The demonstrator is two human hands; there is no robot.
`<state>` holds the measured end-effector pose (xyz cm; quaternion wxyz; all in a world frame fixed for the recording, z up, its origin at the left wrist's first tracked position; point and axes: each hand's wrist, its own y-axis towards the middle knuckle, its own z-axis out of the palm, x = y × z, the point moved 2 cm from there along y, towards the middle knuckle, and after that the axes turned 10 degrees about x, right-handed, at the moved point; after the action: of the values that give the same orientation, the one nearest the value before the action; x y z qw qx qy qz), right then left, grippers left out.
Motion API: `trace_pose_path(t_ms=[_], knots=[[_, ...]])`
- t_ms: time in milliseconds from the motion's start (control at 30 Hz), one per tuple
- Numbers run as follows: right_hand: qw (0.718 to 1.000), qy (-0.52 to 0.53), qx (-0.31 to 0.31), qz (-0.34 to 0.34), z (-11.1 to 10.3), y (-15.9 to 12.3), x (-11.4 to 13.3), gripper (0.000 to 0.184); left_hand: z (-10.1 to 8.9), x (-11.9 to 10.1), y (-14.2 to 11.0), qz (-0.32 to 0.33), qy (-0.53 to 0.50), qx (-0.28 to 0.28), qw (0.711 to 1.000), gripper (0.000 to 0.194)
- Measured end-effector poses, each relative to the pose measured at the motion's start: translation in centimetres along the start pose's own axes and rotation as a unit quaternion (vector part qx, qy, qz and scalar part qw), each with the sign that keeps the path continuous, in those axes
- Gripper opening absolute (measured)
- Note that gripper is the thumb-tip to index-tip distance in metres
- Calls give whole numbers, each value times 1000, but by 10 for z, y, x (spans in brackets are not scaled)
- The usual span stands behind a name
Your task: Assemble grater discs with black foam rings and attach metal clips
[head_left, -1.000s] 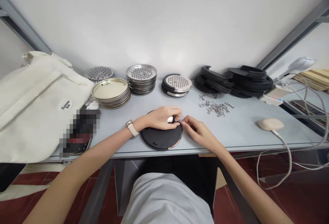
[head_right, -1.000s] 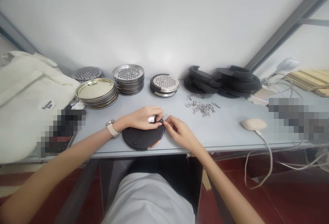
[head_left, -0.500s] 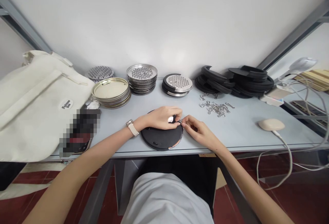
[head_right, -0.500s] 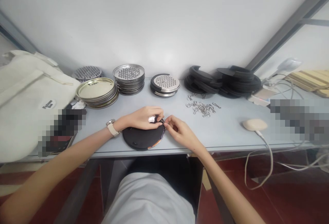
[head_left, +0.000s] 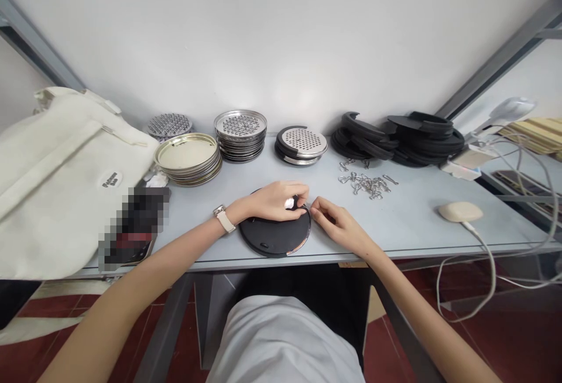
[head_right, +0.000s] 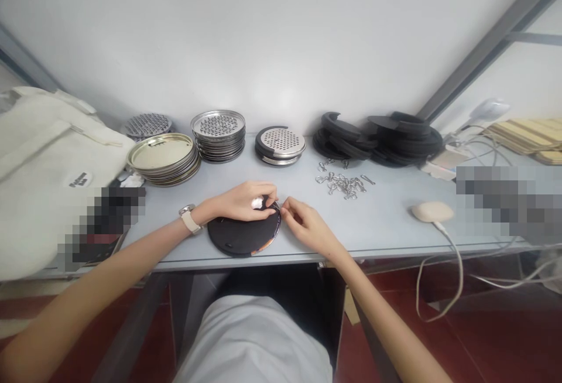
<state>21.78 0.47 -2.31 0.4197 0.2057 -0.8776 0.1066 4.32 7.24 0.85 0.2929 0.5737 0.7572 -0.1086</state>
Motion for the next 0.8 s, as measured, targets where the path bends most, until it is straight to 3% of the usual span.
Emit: trace_pose_path(t_ms=[333,800], knots=[[999,40,-23,11,-2,-2,-2,27,-1,-1,0,2,-3,12,1000,10],[999,29,17,-6,-1,4,2,28,-2,-3,-2,-9,34,4,999,7]])
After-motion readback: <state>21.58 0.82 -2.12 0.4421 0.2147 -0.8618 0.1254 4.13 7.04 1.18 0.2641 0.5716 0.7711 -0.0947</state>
